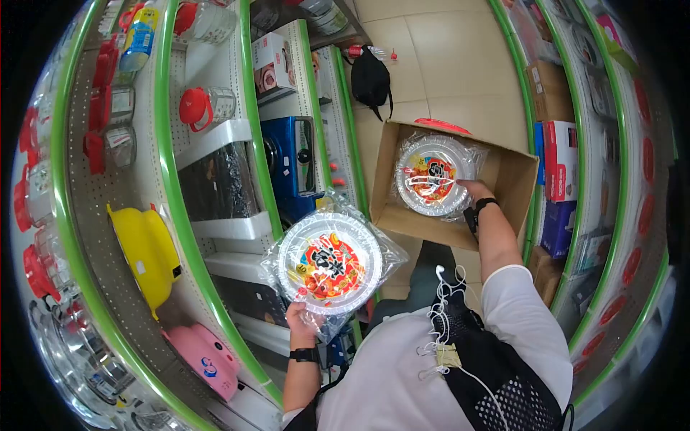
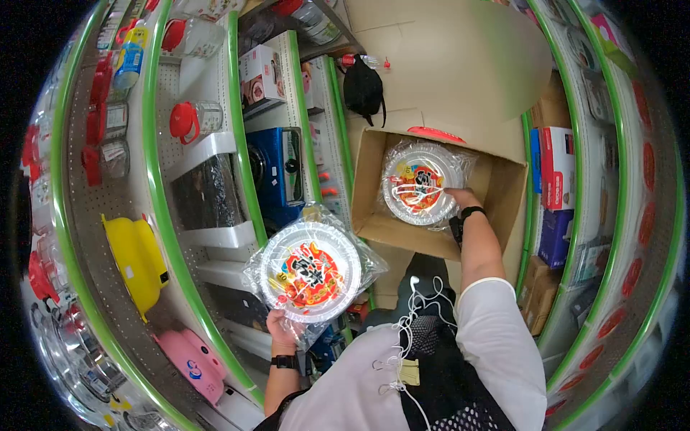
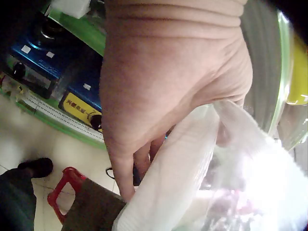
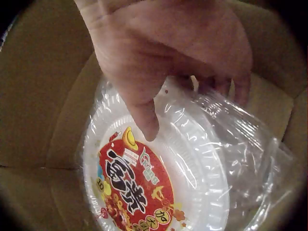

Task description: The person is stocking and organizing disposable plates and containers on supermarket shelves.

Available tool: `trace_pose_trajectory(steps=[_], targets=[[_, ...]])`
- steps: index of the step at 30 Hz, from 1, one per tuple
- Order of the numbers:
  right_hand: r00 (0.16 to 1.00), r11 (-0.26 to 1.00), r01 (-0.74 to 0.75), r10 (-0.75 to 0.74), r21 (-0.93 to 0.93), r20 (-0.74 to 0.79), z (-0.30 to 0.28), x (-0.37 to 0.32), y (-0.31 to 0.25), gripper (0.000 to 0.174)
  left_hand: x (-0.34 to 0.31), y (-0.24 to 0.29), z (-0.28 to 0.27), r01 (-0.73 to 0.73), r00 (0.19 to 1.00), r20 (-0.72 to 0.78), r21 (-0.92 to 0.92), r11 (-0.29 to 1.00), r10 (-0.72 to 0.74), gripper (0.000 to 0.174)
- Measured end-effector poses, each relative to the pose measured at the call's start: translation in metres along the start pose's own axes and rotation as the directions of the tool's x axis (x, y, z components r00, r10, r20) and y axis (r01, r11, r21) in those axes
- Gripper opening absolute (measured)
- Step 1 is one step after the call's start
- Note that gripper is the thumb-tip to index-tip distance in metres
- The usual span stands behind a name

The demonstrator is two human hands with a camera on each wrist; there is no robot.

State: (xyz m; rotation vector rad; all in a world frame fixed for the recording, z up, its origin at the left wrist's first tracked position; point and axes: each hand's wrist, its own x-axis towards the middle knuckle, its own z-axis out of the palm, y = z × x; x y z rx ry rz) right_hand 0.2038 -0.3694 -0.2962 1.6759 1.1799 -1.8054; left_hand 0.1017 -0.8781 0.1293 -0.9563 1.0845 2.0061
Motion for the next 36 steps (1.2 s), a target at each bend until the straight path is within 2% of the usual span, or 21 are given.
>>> trace_pose_trajectory(steps=[1,2,5,7,9,10,12,13,15,17,19,21,23,24,26,27,28,31,34,35,36], targets=[[0.998,0.998,-0.059,0.059,-0.022,0.011,-0.001,-0.023,-0.011,0.068,0.002,0.002,-0.007,0.007,1.0,-0.019,-0.009,1.0,-0.007,0.081],[0.993,0.993,-0.113,0.112,-0.021,-0.048,0.012,-0.096,-0.049,0.064,0.002,0.002,-0.004,0.012,1.0,0.017,-0.001,1.0,-0.012,0.08],[0.99,0.993,-0.098,0.091,-0.061,-0.109,0.016,-0.136,-0.064,0.063,0.006,0.006,-0.004,0.03,0.993,0.114,0.035,0.999,-0.034,0.076],[0.994,0.999,-0.025,0.021,-0.032,-0.112,0.015,-0.168,-0.065,0.055,0.005,0.003,0.002,0.007,0.991,0.13,0.044,0.999,-0.013,0.072],[0.946,0.944,0.323,-0.323,0.066,-0.002,0.014,-0.184,-0.057,0.047,0.005,0.001,0.002,0.0,0.982,0.191,0.048,0.999,-0.009,0.07],[0.936,0.934,0.351,-0.35,0.065,-0.026,0.01,-0.197,-0.057,0.047,0.004,-0.001,0.008,-0.021,0.967,0.255,0.034,0.999,0.012,0.069],[0.822,0.852,0.472,-0.518,-0.226,-0.235,0.002,-0.228,-0.051,0.043,0.002,-0.005,0.014,-0.057,0.941,0.334,0.014,0.998,0.049,0.067],[0.769,0.791,0.605,-0.609,-0.088,-0.193,-0.006,-0.258,-0.04,0.049,0.003,-0.006,0.009,-0.073,0.938,0.34,0.008,0.997,0.066,0.067],[0.629,0.705,0.672,-0.705,-0.225,-0.327,-0.029,-0.284,-0.012,0.052,0.013,-0.006,-0.007,-0.051,0.898,0.439,0.042,0.998,0.027,0.064],[0.6,0.675,0.71,-0.729,-0.201,-0.33,-0.038,-0.399,0.029,0.055,0.011,-0.014,-0.004,-0.05,0.859,0.511,0.07,0.996,0.007,0.064],[0.351,0.521,0.792,-0.815,-0.319,-0.461,-0.049,-0.486,0.084,0.051,0.012,-0.029,-0.002,0.002,0.812,0.578,0.126,0.992,-0.075,0.062],[0.433,0.507,0.862,-0.752,-0.016,-0.497,-0.074,-0.52,0.155,0.05,0.009,-0.047,-0.003,0.046,0.77,0.623,0.164,0.985,-0.14,0.061],[0.562,0.456,0.827,-0.665,0.329,-0.492,-0.091,-0.578,0.224,0.052,-0.006,-0.079,0.004,0.093,0.715,0.654,0.263,0.96,-0.248,0.061],[0.544,0.443,0.838,-0.645,0.318,-0.536,-0.101,-0.605,0.252,0.052,-0.016,-0.098,0.008,0.115,0.686,0.668,0.292,0.949,-0.289,0.061],[0.661,0.439,0.734,-0.639,0.519,-0.395,-0.112,-0.65,0.313,0.055,-0.038,-0.136,0.009,0.214,0.592,0.671,0.403,0.89,-0.446,0.058],[0.656,0.415,0.743,-0.609,0.525,-0.446,-0.115,-0.668,0.34,0.055,-0.051,-0.155,0.01,0.257,0.542,0.656,0.465,0.847,-0.525,0.057],[0.675,0.421,0.72,-0.609,0.552,-0.416,-0.11,-0.678,0.362,0.054,-0.072,-0.167,0.011,0.273,0.457,0.658,0.537,0.799,-0.598,0.055],[0.7,0.461,0.692,-0.616,0.555,-0.361,-0.115,-0.708,0.416,0.052,-0.097,-0.221,0.001,0.35,0.286,0.564,0.692,0.632,-0.775,0.054],[0.734,0.582,0.678,-0.575,0.449,-0.363,-0.123,-0.72,0.459,0.047,-0.137,-0.259,-0.01,0.336,0.192,0.474,0.791,0.511,-0.859,0.055],[0.724,0.569,0.689,-0.567,0.449,-0.394,-0.123,-0.717,0.477,0.047,-0.143,-0.264,-0.017,0.327,0.154,0.438,0.823,0.464,-0.886,0.056],[0.752,0.627,0.659,-0.527,0.416,-0.397,-0.126,-0.722,0.489,0.046,-0.15,-0.278,-0.023,0.324,0.172,0.412,0.834,0.446,-0.895,0.058]])
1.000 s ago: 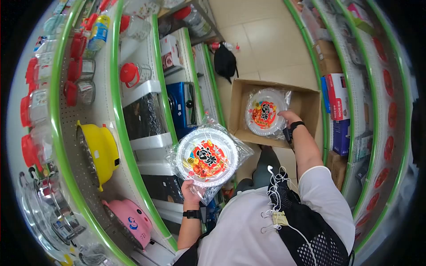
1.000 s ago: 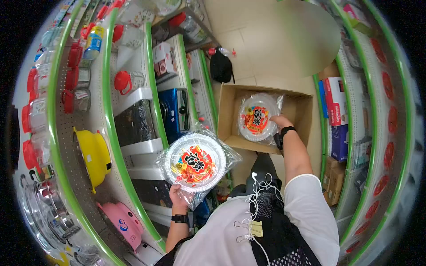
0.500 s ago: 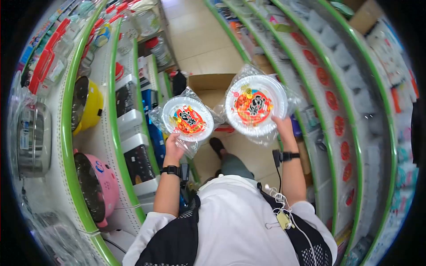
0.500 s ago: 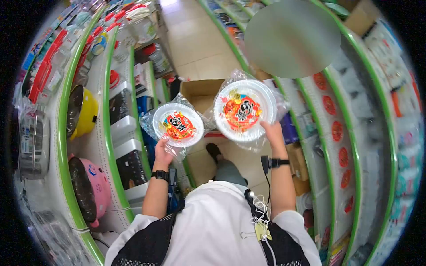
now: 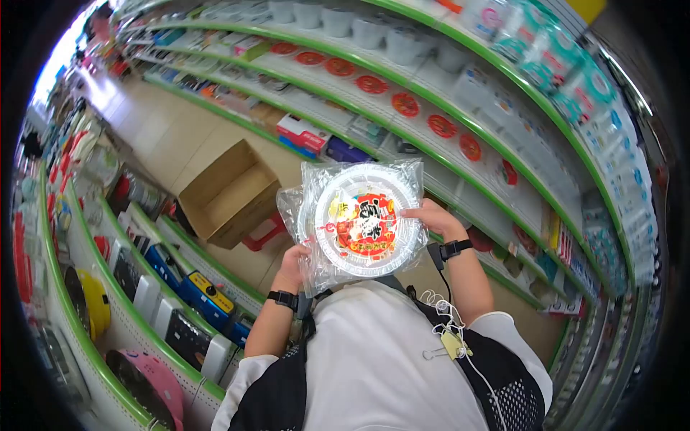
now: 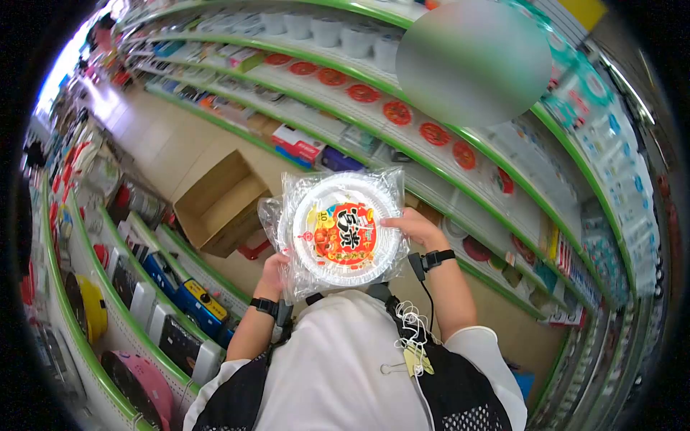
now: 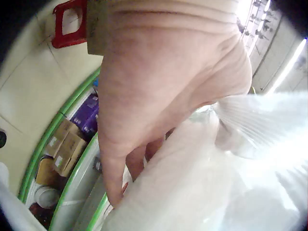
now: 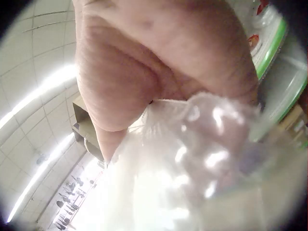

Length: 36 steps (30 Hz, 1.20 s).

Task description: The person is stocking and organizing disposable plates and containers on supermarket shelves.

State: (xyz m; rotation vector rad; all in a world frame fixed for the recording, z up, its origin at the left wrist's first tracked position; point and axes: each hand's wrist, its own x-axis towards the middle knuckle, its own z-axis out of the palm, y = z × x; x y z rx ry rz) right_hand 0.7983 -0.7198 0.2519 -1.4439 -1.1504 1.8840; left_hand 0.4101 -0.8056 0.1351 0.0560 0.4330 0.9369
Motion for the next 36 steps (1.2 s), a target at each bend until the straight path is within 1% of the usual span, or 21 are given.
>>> trace_pose_trajectory(steps=[1,3,5,7,9,11,12,14,15,17,19,20,23,24,25,26,27,29,30,32,36], targets=[[0.999,0.997,-0.041,0.039,-0.058,-0.026,-0.011,-0.009,0.002,0.044,0.005,-0.01,0.009,0.02,1.0,0.014,0.018,1.0,-0.02,0.058],[0.998,0.998,-0.023,0.019,-0.06,-0.067,-0.035,-0.026,0.009,0.046,0.013,-0.031,0.028,0.074,0.994,0.074,0.045,0.996,-0.077,0.061],[0.999,0.989,0.0,-0.007,-0.149,-0.048,-0.056,-0.048,0.011,0.049,0.022,-0.054,0.044,0.091,0.993,0.065,0.081,0.992,-0.097,0.062],[0.999,0.99,-0.001,-0.006,-0.142,-0.048,-0.069,-0.068,0.012,0.05,0.025,-0.071,0.051,0.098,0.986,0.129,0.05,0.994,-0.104,0.062],[0.993,0.96,0.115,-0.116,-0.254,0.011,-0.092,-0.08,0.022,0.052,0.039,-0.099,0.052,0.115,0.974,0.189,0.064,0.991,-0.125,0.063],[0.984,0.949,0.175,-0.177,-0.263,0.016,-0.117,-0.098,0.025,0.054,0.056,-0.134,0.061,0.029,0.996,0.08,0.146,0.989,-0.041,0.062],[0.973,0.934,0.228,-0.226,-0.275,0.037,-0.13,-0.108,0.028,0.057,0.061,-0.153,0.079,-0.002,0.994,0.111,0.19,0.982,-0.02,0.061],[0.945,0.92,0.325,-0.323,-0.221,0.045,-0.162,-0.122,0.049,0.069,0.073,-0.19,0.091,0.039,0.996,0.074,0.168,0.985,-0.052,0.061],[0.942,0.919,0.334,-0.335,-0.208,0.03,-0.186,-0.129,0.063,0.069,0.082,-0.209,0.098,0.072,0.996,0.037,0.14,0.988,-0.078,0.061],[0.941,0.901,0.227,-0.301,-0.371,-0.156,-0.233,-0.147,0.093,0.066,0.099,-0.25,0.106,0.078,0.997,0.002,0.207,0.975,-0.08,0.063],[0.937,0.894,0.223,-0.306,-0.389,-0.166,-0.272,-0.167,0.117,0.066,0.115,-0.289,0.111,0.064,0.997,-0.058,0.298,0.953,-0.049,0.068],[0.941,0.88,0.212,-0.302,-0.426,-0.156,-0.283,-0.175,0.13,0.066,0.12,-0.302,0.11,0.062,0.997,0.031,0.342,0.938,-0.077,0.069],[0.911,0.857,0.219,-0.351,-0.466,-0.217,-0.324,-0.201,0.165,0.068,0.135,-0.338,0.125,0.142,0.99,-0.037,0.378,0.915,-0.138,0.069],[0.91,0.859,0.214,-0.349,-0.465,-0.225,-0.334,-0.214,0.167,0.068,0.135,-0.351,0.151,0.148,0.989,-0.035,0.378,0.914,-0.145,0.069],[0.918,0.869,0.191,-0.323,-0.456,-0.232,-0.34,-0.229,0.165,0.068,0.129,-0.363,0.195,0.19,0.982,-0.039,0.288,0.939,-0.187,0.067],[0.925,0.88,0.168,-0.296,-0.444,-0.238,-0.346,-0.24,0.165,0.068,0.128,-0.372,0.221,0.231,0.973,-0.041,0.197,0.953,-0.228,0.065],[0.922,0.881,0.168,-0.3,-0.443,-0.245,-0.347,-0.246,0.167,0.068,0.132,-0.373,0.216,0.235,0.972,-0.037,0.202,0.951,-0.232,0.065],[0.928,0.946,0.189,-0.26,-0.263,-0.269,-0.356,-0.258,0.175,0.07,0.152,-0.376,0.196,0.225,0.974,-0.094,0.279,0.933,-0.207,0.064],[0.925,0.949,0.188,-0.258,-0.255,-0.279,-0.361,-0.262,0.18,0.07,0.165,-0.377,0.188,0.235,0.971,-0.096,0.285,0.929,-0.217,0.064],[0.909,0.96,0.229,-0.27,-0.16,-0.318,-0.371,-0.266,0.19,0.074,0.19,-0.376,0.173,0.23,0.962,0.02,0.476,0.849,-0.272,0.062],[0.864,0.962,0.197,-0.261,-0.189,-0.43,-0.382,-0.267,0.214,0.077,0.221,-0.379,0.17,0.316,0.934,0.005,0.456,0.832,-0.357,0.058]])
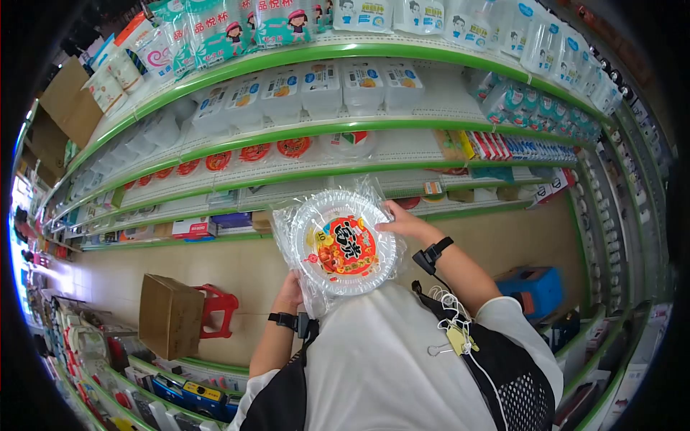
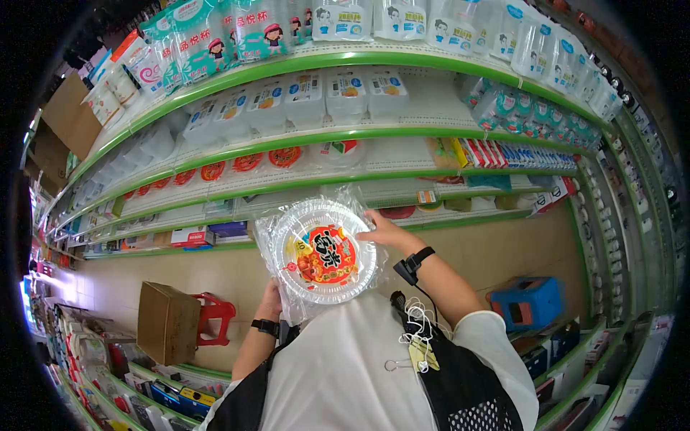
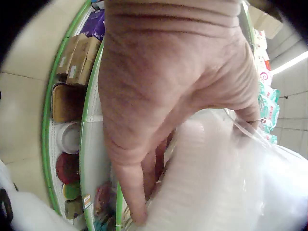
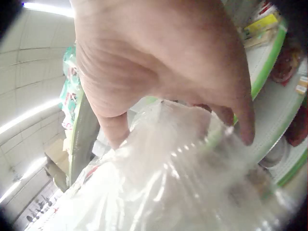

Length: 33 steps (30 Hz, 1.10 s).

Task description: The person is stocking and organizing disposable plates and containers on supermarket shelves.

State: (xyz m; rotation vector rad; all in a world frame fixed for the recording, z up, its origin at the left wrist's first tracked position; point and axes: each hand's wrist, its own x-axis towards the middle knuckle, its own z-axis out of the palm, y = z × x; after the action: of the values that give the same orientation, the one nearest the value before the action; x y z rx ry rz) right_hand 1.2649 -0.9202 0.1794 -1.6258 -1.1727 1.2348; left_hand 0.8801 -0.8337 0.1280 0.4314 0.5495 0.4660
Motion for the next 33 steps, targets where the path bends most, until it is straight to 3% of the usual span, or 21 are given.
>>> trace_pose_trajectory(steps=[3,4,5,9,11,13,17,18,21,23,25,26,27,29,30,33], targets=[[0.993,0.997,-0.058,0.052,-0.046,-0.107,-0.005,-0.009,0.003,0.068,0.021,0.007,0.003,0.058,0.987,0.152,-0.016,0.998,-0.055,0.056],[0.988,0.949,-0.155,0.157,0.276,0.014,-0.004,-0.019,-0.012,0.066,0.03,0.009,0.003,0.06,0.986,0.16,-0.029,0.998,-0.055,0.056],[0.963,0.787,-0.268,0.214,0.555,0.161,-0.001,-0.023,-0.021,0.064,0.037,0.011,0.001,0.106,0.977,0.186,-0.002,0.994,-0.104,0.055],[0.921,0.699,-0.387,0.322,0.602,0.218,-0.009,-0.029,-0.025,0.06,0.068,0.02,0.002,0.249,0.945,0.183,0.135,0.959,-0.271,0.061],[0.925,0.722,-0.378,0.321,0.58,0.203,-0.016,-0.03,0.0,0.055,0.082,0.019,-0.005,0.278,0.916,0.263,0.128,0.952,-0.302,0.061],[0.901,0.611,-0.428,0.342,0.666,0.266,-0.02,-0.034,-0.001,0.052,0.094,0.024,0.004,0.296,0.899,0.26,0.231,0.927,-0.352,0.057],[0.933,0.601,-0.31,0.34,0.737,0.115,-0.02,-0.043,0.017,0.05,0.125,0.041,0.035,0.303,0.878,0.275,0.313,0.9,-0.391,0.05],[0.925,0.59,-0.312,0.369,0.745,0.095,-0.024,-0.043,0.018,0.051,0.133,0.045,0.042,0.304,0.871,0.248,0.406,0.862,-0.423,0.05],[0.923,0.55,-0.226,0.384,0.804,-0.003,-0.043,-0.04,0.041,0.05,0.146,0.055,0.061,0.237,0.869,0.296,0.453,0.859,-0.396,0.052],[0.927,0.589,-0.218,0.373,0.778,-0.023,-0.061,-0.029,0.069,0.046,0.155,0.055,0.056,0.202,0.873,0.318,0.451,0.869,-0.369,0.057],[0.93,0.591,-0.118,0.347,0.798,-0.12,-0.081,-0.027,0.085,0.049,0.147,0.072,0.054,0.265,0.937,0.111,0.395,0.88,-0.332,0.059],[0.925,0.5,-0.098,0.365,0.861,-0.107,-0.105,-0.015,0.097,0.047,0.139,0.077,0.052,0.204,0.961,0.088,0.407,0.89,-0.261,0.06],[0.928,0.495,-0.116,0.363,0.861,-0.083,-0.123,-0.007,0.11,0.047,0.135,0.078,0.05,0.202,0.966,0.068,0.401,0.893,-0.249,0.06],[0.892,0.454,0.04,0.385,0.89,-0.237,-0.151,0.017,0.137,0.044,0.124,0.078,0.044,0.154,0.986,-0.006,0.41,0.899,-0.166,0.059],[0.834,0.474,0.065,0.457,0.878,-0.308,-0.165,0.03,0.133,0.039,0.121,0.075,0.043,0.145,0.989,-0.024,0.403,0.904,-0.148,0.059],[0.787,0.389,0.17,0.5,0.906,-0.362,-0.204,0.086,0.162,0.037,0.107,0.065,0.038,0.105,0.982,-0.181,0.314,0.944,-0.049,0.057]])
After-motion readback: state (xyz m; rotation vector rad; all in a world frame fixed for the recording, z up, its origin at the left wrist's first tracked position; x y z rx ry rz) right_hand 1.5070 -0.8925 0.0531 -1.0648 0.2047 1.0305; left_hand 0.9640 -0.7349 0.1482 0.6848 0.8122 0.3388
